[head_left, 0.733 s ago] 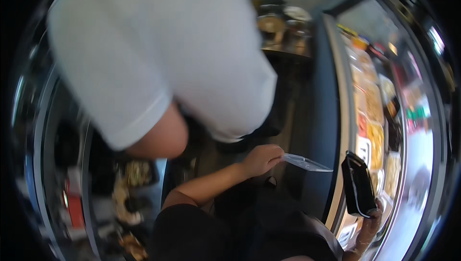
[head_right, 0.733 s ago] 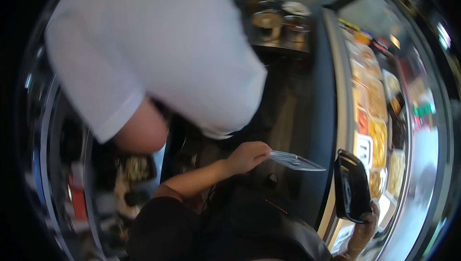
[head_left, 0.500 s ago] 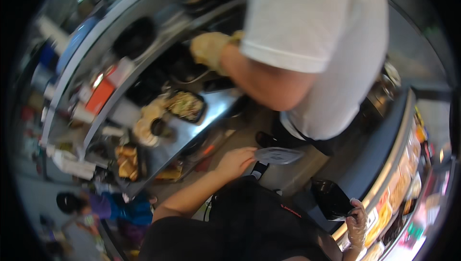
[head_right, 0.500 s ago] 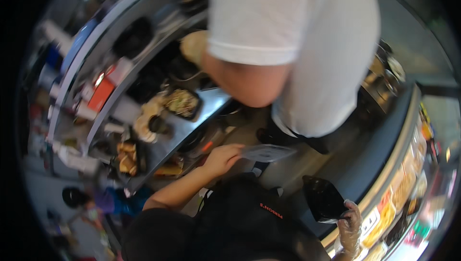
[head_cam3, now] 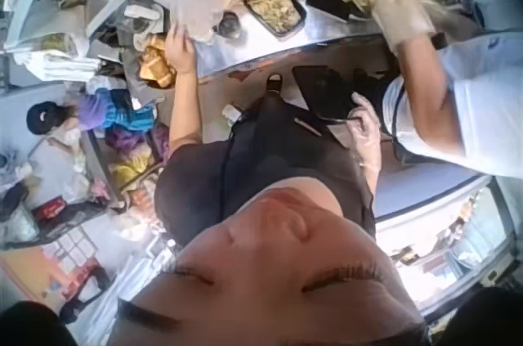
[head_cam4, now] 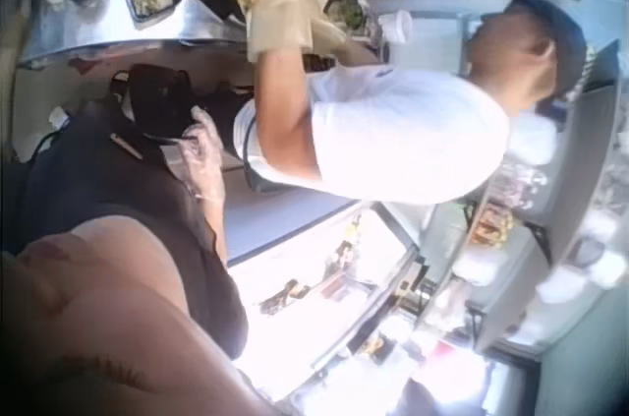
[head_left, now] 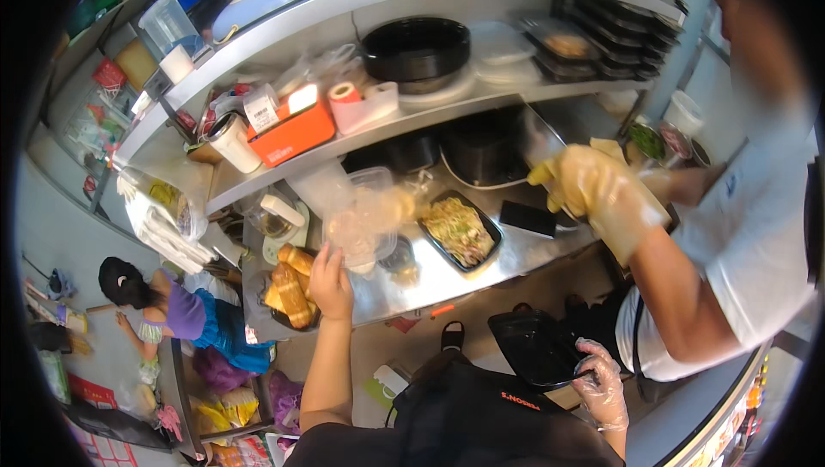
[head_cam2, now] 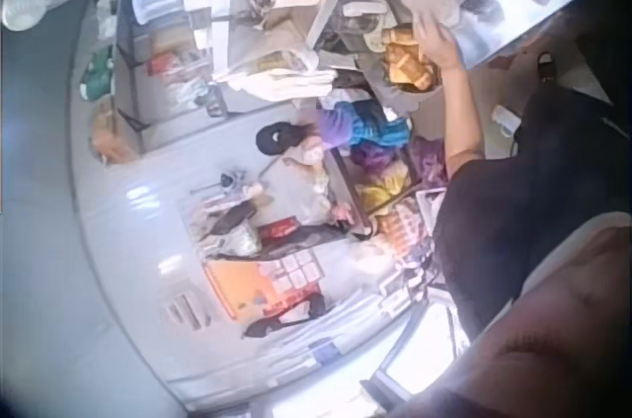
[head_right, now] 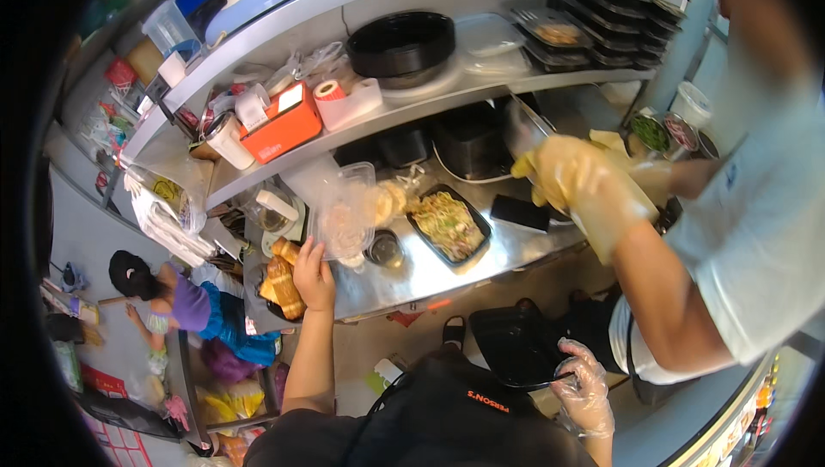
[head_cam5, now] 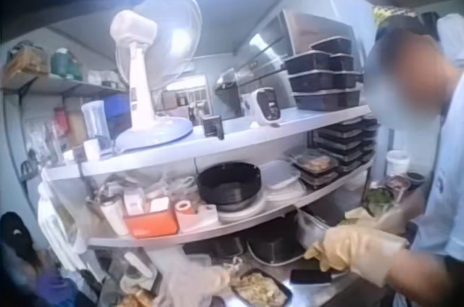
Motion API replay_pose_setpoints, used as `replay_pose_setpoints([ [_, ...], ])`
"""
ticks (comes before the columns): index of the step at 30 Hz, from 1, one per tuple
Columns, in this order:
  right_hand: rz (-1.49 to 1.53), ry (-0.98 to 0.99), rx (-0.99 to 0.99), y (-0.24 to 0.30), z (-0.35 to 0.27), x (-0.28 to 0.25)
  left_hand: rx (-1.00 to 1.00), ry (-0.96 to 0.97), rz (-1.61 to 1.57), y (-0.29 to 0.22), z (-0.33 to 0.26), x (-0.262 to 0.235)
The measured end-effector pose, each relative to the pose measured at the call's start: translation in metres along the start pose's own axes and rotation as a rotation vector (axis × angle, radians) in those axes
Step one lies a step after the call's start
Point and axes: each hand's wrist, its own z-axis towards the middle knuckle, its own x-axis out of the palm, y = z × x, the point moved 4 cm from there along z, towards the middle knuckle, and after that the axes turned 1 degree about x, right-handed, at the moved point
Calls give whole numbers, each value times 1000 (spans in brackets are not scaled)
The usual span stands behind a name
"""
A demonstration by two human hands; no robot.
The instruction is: The person assembles food orders by placing cooked meat and noodles into black containers, adding toppings from a display case, and sealing the containers with lids. The person then places the sealed containers into plastic bags and hands them to a customer.
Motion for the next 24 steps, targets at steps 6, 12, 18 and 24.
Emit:
replay_pose_setpoints([
  [6, -58, -13, -23, 23, 94, 38, 22, -14, 126, 76, 75, 55],
  [12, 6, -16, -208, 56, 170, 66, -125, 66, 280, 130, 129, 97],
  [18, -154, 20, -431, 51, 226, 93, 2, 138, 321, 120, 151, 131],
  [24, -152, 115, -472, 49, 269, 123, -77, 232, 311, 164, 150, 141],
])
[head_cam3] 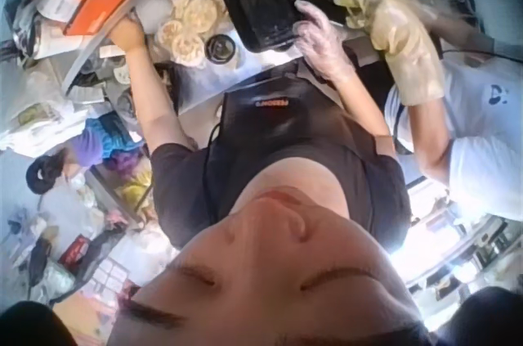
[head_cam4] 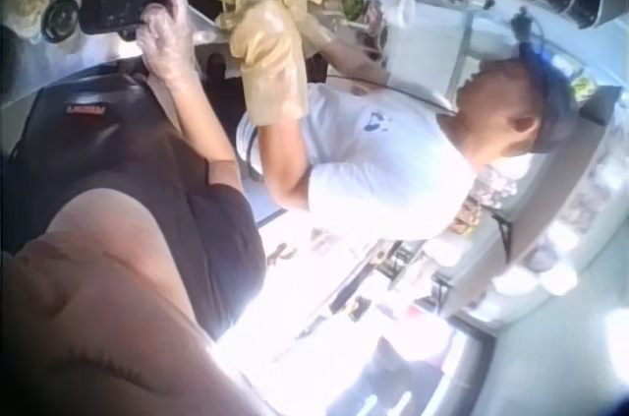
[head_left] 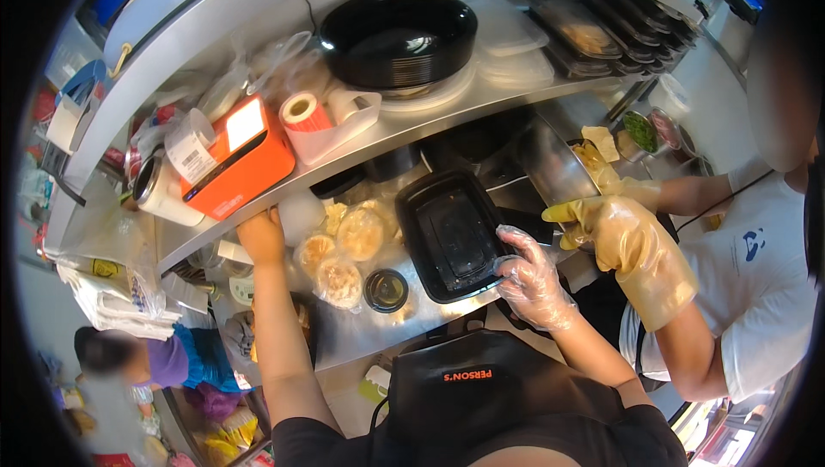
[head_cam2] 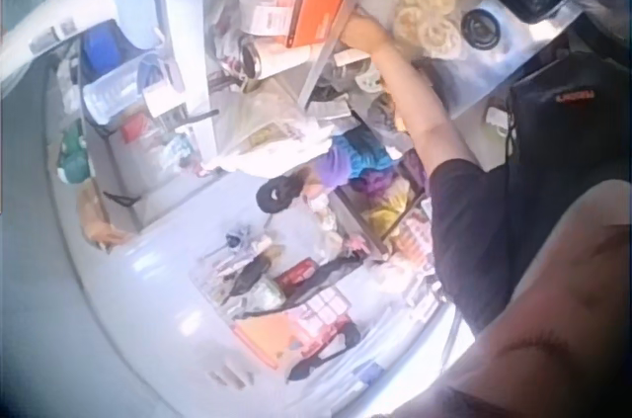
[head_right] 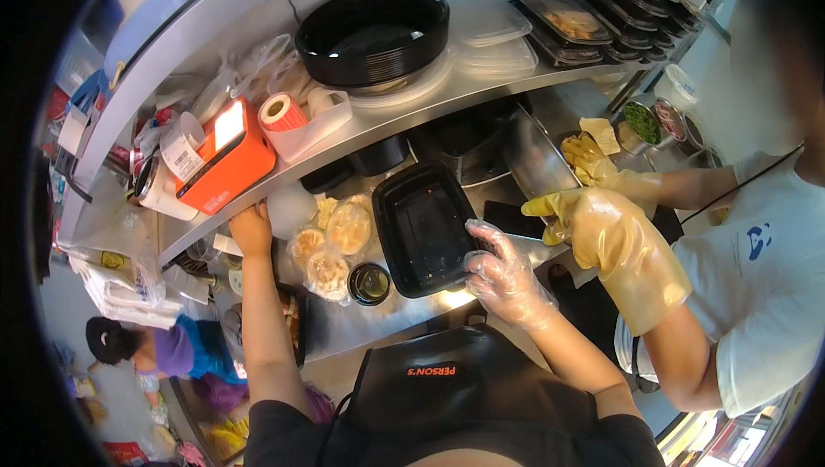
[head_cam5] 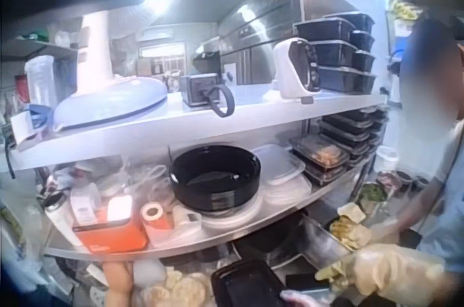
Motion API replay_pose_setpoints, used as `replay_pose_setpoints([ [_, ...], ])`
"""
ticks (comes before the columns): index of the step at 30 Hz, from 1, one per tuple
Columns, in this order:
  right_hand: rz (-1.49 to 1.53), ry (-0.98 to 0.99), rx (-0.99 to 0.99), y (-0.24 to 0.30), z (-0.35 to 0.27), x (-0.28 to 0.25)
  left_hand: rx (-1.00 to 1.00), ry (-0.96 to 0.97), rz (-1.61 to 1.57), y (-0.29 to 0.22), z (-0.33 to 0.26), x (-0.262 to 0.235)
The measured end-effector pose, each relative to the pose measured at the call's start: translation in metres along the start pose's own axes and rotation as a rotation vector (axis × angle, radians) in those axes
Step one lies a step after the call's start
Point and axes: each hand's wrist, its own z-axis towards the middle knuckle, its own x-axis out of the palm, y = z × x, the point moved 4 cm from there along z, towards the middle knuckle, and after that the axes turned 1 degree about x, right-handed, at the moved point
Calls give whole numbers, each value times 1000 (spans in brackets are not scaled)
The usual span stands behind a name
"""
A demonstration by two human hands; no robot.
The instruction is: The person assembles food orders by placing cooked meat and noodles into black containers, adding toppings from a display case, and sealing the containers with lids. The person then places the sealed containers into plastic bags and hands them to a customer.
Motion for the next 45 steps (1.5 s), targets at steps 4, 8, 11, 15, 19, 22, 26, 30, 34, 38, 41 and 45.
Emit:
replay_pose_setpoints([
  [4, -14, -10, -60, -20, 17, 21, -80, 41, -32, 17, -8, -9],
  [8, -31, -154, -109, -53, 64, 54, -86, 40, -32, 10, -16, -11],
  [11, 34, -259, -108, -79, 109, 93, -138, 2, -78, 3, -22, -16],
  [15, -127, -227, 140, -105, 168, 122, -85, -8, -174, -28, -40, -31],
  [19, -238, -217, 129, -113, 180, 126, -109, 120, -282, -57, -63, -44],
  [22, -315, -124, 86, -111, 182, 140, -102, 178, -369, -68, -76, -57],
  [26, -312, -138, 138, -104, 174, 135, -50, 78, -473, -77, -71, -82],
  [30, -80, -140, 196, -74, 139, 126, -339, -449, -449, -46, -23, -136],
  [34, 183, -75, 114, -40, 95, 133, -203, -402, 31, -2, 61, -151],
  [38, 362, 23, 188, -15, 73, 115, -289, -121, -1010, 9, 83, -153],
  [41, 347, -29, 200, -17, 58, 91, -267, -127, -1089, 6, 57, -164],
  [45, 292, -87, 215, -32, 26, 61, -42, -134, -797, -30, 24, -158],
])
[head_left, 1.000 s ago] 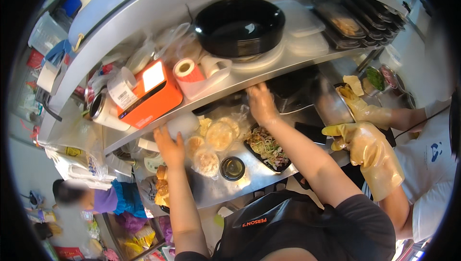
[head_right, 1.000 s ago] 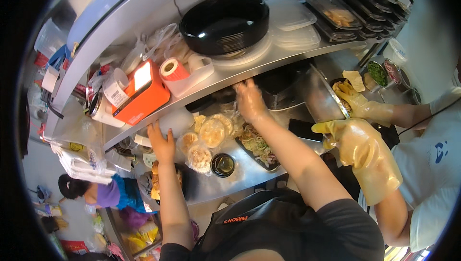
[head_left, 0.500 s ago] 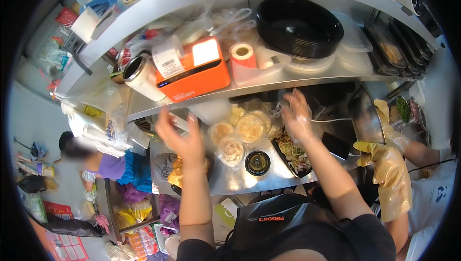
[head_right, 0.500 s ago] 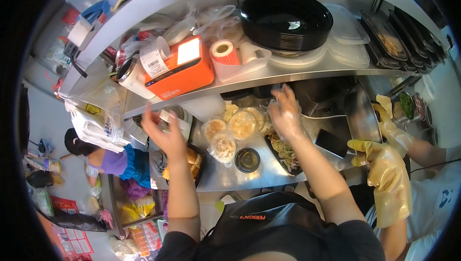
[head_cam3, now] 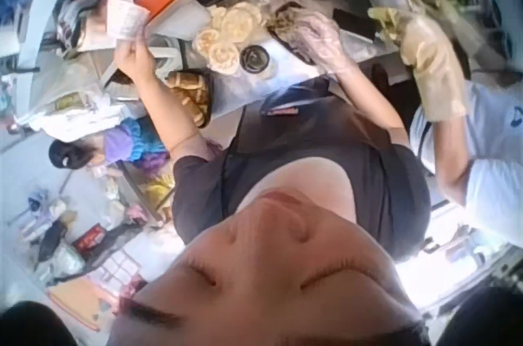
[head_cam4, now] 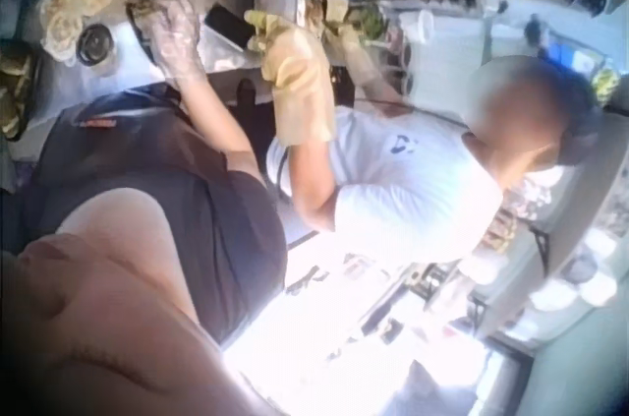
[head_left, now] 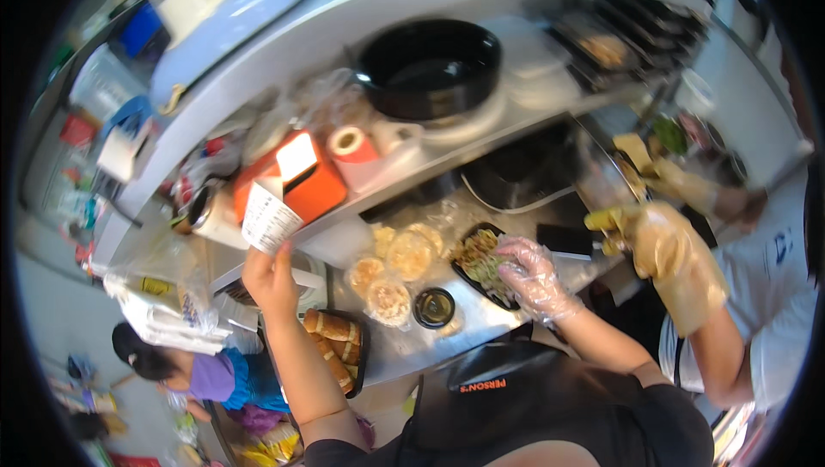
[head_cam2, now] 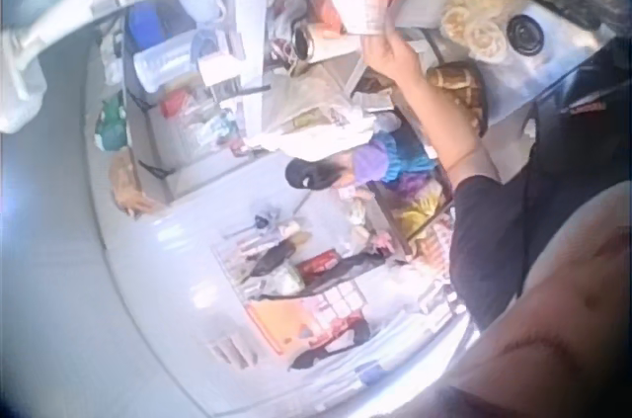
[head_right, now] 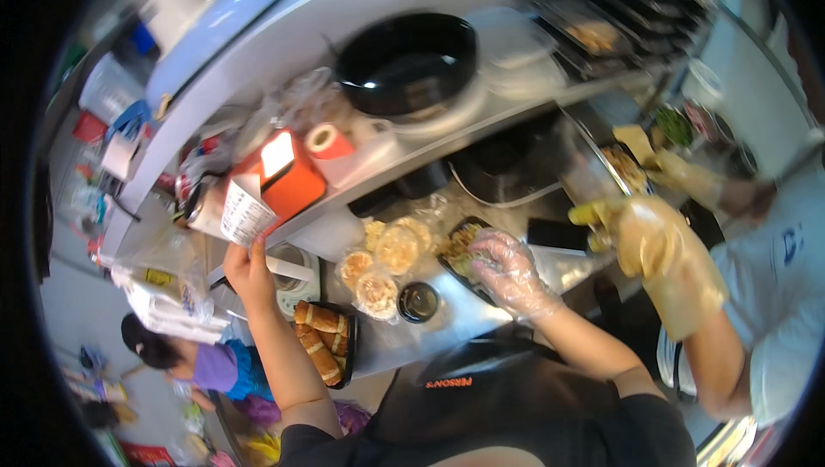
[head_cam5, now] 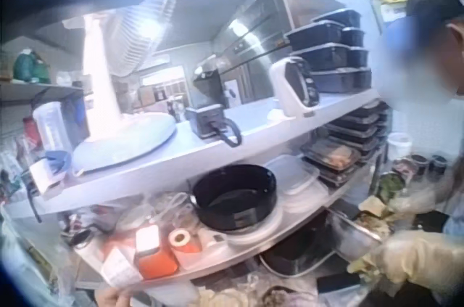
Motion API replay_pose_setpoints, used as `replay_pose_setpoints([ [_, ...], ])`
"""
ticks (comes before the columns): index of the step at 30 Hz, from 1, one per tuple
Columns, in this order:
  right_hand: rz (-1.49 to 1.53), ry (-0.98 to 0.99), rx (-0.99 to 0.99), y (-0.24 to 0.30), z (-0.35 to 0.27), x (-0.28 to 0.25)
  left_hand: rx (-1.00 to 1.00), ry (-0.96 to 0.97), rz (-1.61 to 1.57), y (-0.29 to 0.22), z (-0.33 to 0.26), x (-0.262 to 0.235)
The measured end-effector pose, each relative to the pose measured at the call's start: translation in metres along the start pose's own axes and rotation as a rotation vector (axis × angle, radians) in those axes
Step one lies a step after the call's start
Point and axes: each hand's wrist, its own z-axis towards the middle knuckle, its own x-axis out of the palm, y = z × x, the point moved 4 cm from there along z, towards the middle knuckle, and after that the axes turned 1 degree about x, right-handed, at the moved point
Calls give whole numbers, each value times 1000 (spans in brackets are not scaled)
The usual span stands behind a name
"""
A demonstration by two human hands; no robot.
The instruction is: The person assembles food orders by placing cooked meat and noodles into black containers, adding toppings from a display case, and sealing the containers with lids. The person then places the sealed containers into plastic bags and hands them to a customer.
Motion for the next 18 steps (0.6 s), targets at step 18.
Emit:
replay_pose_setpoints([
  [18, 729, -709, 256, 74, -242, -116, -416, 2215, -833, -218, -274, 260],
])
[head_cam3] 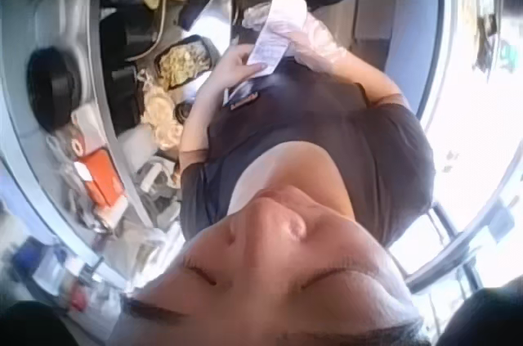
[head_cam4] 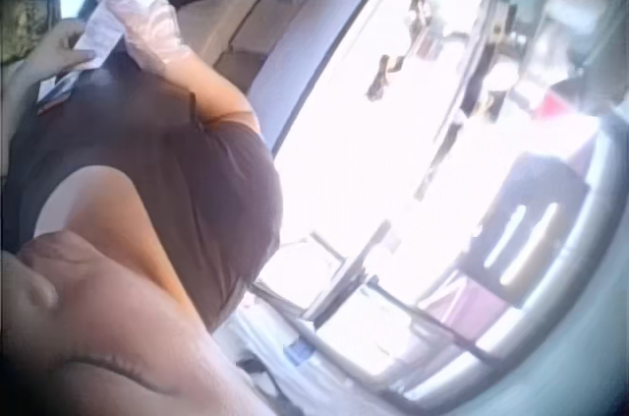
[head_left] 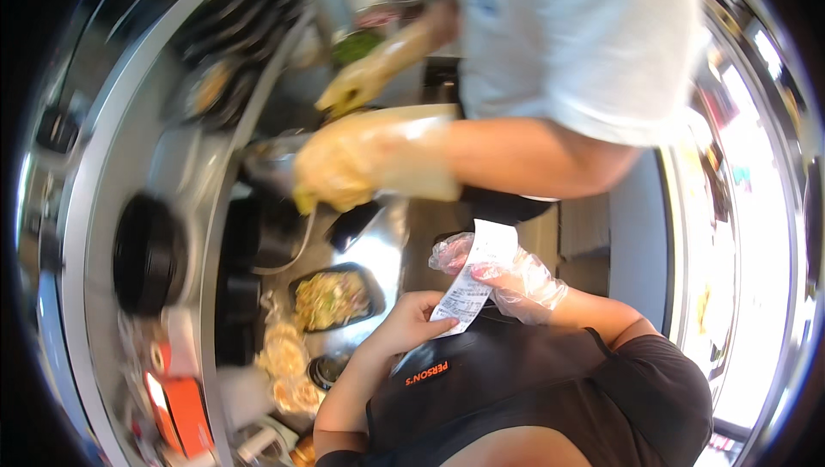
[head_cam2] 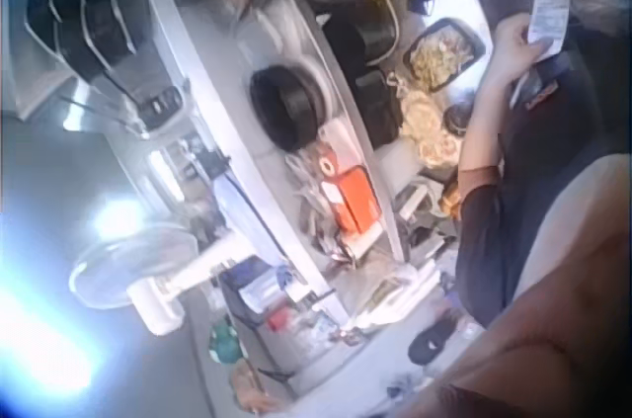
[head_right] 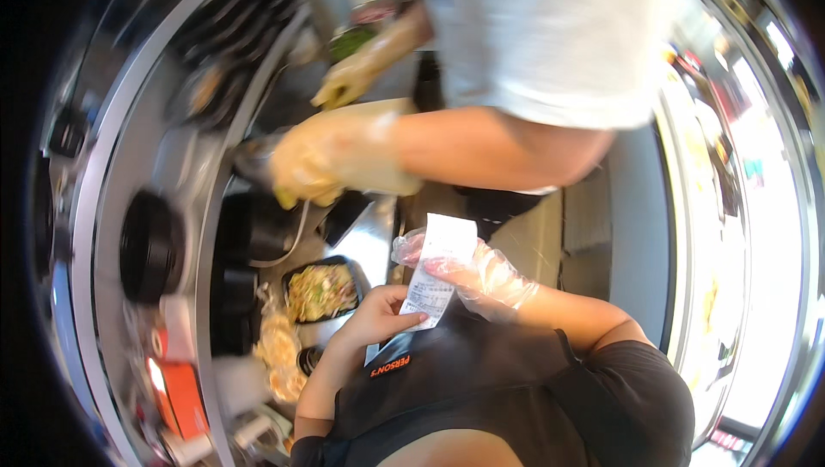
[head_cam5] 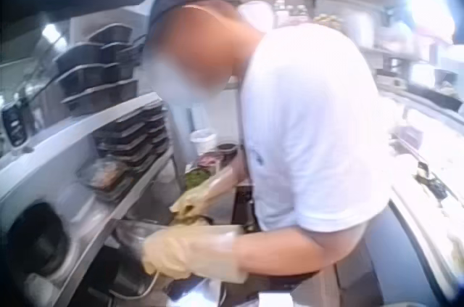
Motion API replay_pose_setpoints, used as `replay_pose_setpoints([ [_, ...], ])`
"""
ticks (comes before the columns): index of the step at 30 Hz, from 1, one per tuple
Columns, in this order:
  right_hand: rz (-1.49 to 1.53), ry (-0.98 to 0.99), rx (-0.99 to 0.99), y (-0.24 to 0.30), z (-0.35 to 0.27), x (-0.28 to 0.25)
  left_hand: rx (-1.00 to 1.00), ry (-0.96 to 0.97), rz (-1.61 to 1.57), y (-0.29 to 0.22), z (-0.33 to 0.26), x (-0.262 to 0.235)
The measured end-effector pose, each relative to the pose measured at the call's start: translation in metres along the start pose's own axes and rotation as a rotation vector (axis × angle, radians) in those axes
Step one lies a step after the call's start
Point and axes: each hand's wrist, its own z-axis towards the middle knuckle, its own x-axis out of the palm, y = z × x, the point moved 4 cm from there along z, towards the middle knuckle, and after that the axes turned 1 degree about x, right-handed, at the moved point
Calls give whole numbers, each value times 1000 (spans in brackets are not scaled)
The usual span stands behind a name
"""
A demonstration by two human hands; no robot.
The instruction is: The person assembles food orders by placing cooked meat and noodles into black containers, adding toppings from a display case, and sealing the containers with lids. The person then places the sealed containers into plastic bags and hands them to a customer.
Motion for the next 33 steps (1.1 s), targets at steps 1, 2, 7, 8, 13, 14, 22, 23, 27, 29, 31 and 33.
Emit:
replay_pose_setpoints([
  [1, 0, -71, -35, 12, -14, -17, 0, 104, -38, -2, 21, 13],
  [2, 2, -136, -68, 27, -29, -33, -5, 199, -79, -6, 40, 29],
  [7, 52, -415, -243, 84, -115, -128, -298, 494, -184, -19, 134, 137],
  [8, 51, -464, -305, 96, -137, -153, -379, 554, -151, -15, 158, 161],
  [13, 45, -683, -478, 159, -245, -255, -231, 593, 165, -2, 281, 289],
  [14, 17, -744, -519, 175, -268, -274, -269, 563, 284, -3, 303, 314],
  [22, 81, -1077, -789, 243, -401, -381, 287, 681, 632, -54, 387, 470],
  [23, 126, -995, -892, 253, -408, -385, 349, 674, 772, -67, 391, 479],
  [27, 62, -802, -1155, 281, -425, -387, 261, 844, 719, -87, 420, 508],
  [29, -185, -816, -1025, 268, -428, -399, 248, 1031, 492, -105, 420, 534],
  [31, -427, -806, -796, 263, -421, -409, 273, 1225, 543, -109, 429, 558],
  [33, -518, -934, -596, 275, -429, -392, 340, 1349, 597, -105, 443, 570],
])
